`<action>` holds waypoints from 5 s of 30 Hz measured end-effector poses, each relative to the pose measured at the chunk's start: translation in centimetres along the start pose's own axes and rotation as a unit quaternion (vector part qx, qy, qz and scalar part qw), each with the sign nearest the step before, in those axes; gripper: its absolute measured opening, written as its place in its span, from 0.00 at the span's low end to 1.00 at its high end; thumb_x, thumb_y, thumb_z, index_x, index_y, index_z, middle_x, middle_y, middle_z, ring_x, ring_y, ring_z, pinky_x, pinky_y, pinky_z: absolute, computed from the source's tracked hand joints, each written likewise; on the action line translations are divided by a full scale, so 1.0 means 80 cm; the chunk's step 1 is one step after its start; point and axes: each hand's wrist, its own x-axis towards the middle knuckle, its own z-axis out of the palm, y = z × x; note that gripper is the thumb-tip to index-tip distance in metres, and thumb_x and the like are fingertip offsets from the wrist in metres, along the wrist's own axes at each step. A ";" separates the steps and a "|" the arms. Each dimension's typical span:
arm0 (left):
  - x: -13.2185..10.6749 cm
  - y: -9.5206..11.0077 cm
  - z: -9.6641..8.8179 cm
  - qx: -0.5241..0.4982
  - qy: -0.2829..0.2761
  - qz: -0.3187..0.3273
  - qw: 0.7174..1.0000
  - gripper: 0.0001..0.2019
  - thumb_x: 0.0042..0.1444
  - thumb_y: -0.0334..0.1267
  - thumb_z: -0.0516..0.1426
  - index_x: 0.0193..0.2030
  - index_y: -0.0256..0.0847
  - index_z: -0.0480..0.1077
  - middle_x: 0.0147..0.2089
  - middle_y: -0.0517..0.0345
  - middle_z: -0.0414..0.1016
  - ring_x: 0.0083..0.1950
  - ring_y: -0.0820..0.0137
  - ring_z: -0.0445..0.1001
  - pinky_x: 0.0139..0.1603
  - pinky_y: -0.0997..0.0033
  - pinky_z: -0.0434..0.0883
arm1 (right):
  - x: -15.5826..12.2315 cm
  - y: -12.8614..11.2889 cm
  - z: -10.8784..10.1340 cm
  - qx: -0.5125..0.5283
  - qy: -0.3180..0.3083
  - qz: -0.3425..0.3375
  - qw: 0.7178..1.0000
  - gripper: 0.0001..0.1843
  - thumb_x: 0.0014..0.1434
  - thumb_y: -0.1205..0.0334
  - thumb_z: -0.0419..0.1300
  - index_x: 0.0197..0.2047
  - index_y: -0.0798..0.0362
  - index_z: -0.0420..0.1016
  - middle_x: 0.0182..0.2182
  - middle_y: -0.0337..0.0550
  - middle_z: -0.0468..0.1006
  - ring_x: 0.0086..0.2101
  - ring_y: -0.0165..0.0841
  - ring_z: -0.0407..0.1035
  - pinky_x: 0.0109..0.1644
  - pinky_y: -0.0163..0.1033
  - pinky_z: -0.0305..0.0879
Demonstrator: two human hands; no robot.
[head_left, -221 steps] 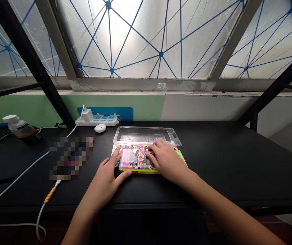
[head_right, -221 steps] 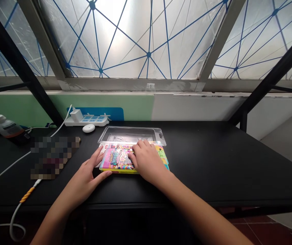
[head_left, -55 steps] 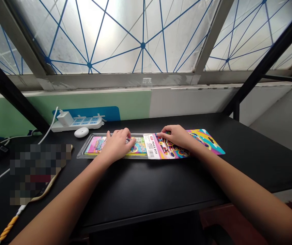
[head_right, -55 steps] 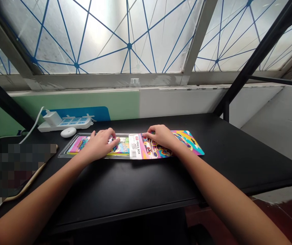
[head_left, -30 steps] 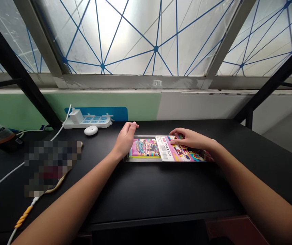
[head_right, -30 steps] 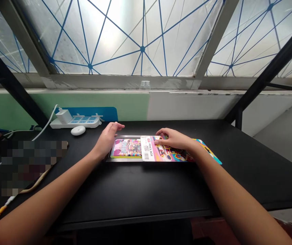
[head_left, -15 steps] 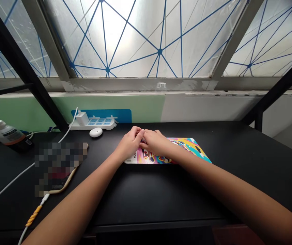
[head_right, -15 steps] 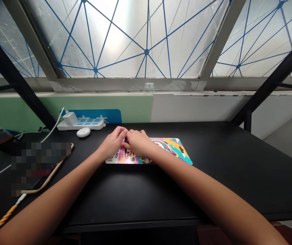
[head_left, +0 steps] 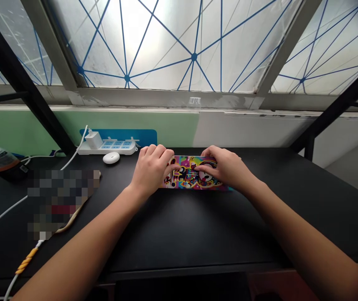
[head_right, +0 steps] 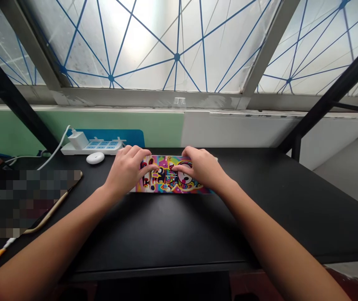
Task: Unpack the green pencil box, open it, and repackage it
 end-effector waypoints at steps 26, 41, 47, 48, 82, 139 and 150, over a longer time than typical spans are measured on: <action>-0.013 -0.007 0.018 -0.002 -0.178 0.007 0.984 0.37 0.54 0.63 0.61 0.64 0.43 0.63 0.58 0.43 0.72 0.57 0.49 0.69 0.57 0.51 0.65 | -0.015 -0.028 0.045 0.075 -0.052 -0.177 0.980 0.21 0.60 0.48 0.65 0.50 0.50 0.67 0.51 0.52 0.74 0.50 0.45 0.68 0.53 0.52 0.66; -0.013 0.013 0.012 0.045 -0.045 0.069 0.996 0.46 0.54 0.61 0.63 0.73 0.46 0.52 0.65 0.42 0.64 0.66 0.49 0.60 0.71 0.36 0.39 | -0.008 -0.016 0.029 -0.015 0.106 -0.157 0.982 0.26 0.57 0.42 0.66 0.51 0.50 0.71 0.46 0.50 0.79 0.47 0.46 0.72 0.66 0.58 0.49; -0.003 0.000 -0.010 0.049 0.004 0.032 0.998 0.40 0.58 0.63 0.58 0.70 0.40 0.57 0.63 0.41 0.69 0.62 0.50 0.66 0.70 0.34 0.40 | -0.010 -0.018 0.029 -0.062 0.159 -0.190 0.967 0.26 0.57 0.39 0.65 0.46 0.51 0.71 0.41 0.48 0.79 0.43 0.43 0.71 0.65 0.56 0.51; -0.002 -0.003 -0.014 0.059 0.007 0.029 0.998 0.37 0.59 0.62 0.58 0.67 0.38 0.61 0.59 0.41 0.72 0.60 0.50 0.68 0.70 0.34 0.43 | -0.010 -0.018 0.028 -0.070 0.167 -0.199 0.963 0.25 0.57 0.40 0.65 0.45 0.51 0.71 0.40 0.48 0.78 0.43 0.43 0.71 0.65 0.56 0.51; -0.016 -0.013 0.022 0.017 -0.230 -0.043 0.972 0.46 0.60 0.71 0.43 0.74 0.38 0.50 0.75 0.38 0.50 0.75 0.44 0.47 0.67 0.38 0.51 | -0.014 -0.029 0.041 -0.040 -0.112 -0.146 0.982 0.35 0.65 0.41 0.56 0.68 0.54 0.65 0.67 0.55 0.64 0.65 0.49 0.58 0.67 0.57 0.58; -0.011 -0.013 0.016 -0.068 -0.269 -0.082 0.957 0.41 0.63 0.68 0.39 0.74 0.43 0.52 0.76 0.49 0.49 0.76 0.50 0.46 0.71 0.34 0.43 | -0.016 0.005 0.056 -0.042 -0.073 -0.229 0.970 0.38 0.62 0.61 0.61 0.73 0.47 0.54 0.69 0.51 0.60 0.67 0.47 0.55 0.68 0.58 0.58; -0.007 -0.024 0.009 -0.089 -0.294 -0.091 0.947 0.43 0.62 0.70 0.39 0.74 0.43 0.52 0.76 0.52 0.50 0.76 0.51 0.46 0.72 0.35 0.42 | -0.067 0.114 0.024 -0.086 -0.012 -0.197 0.977 0.38 0.62 0.75 0.51 0.72 0.44 0.55 0.65 0.44 0.67 0.61 0.40 0.66 0.63 0.51 0.67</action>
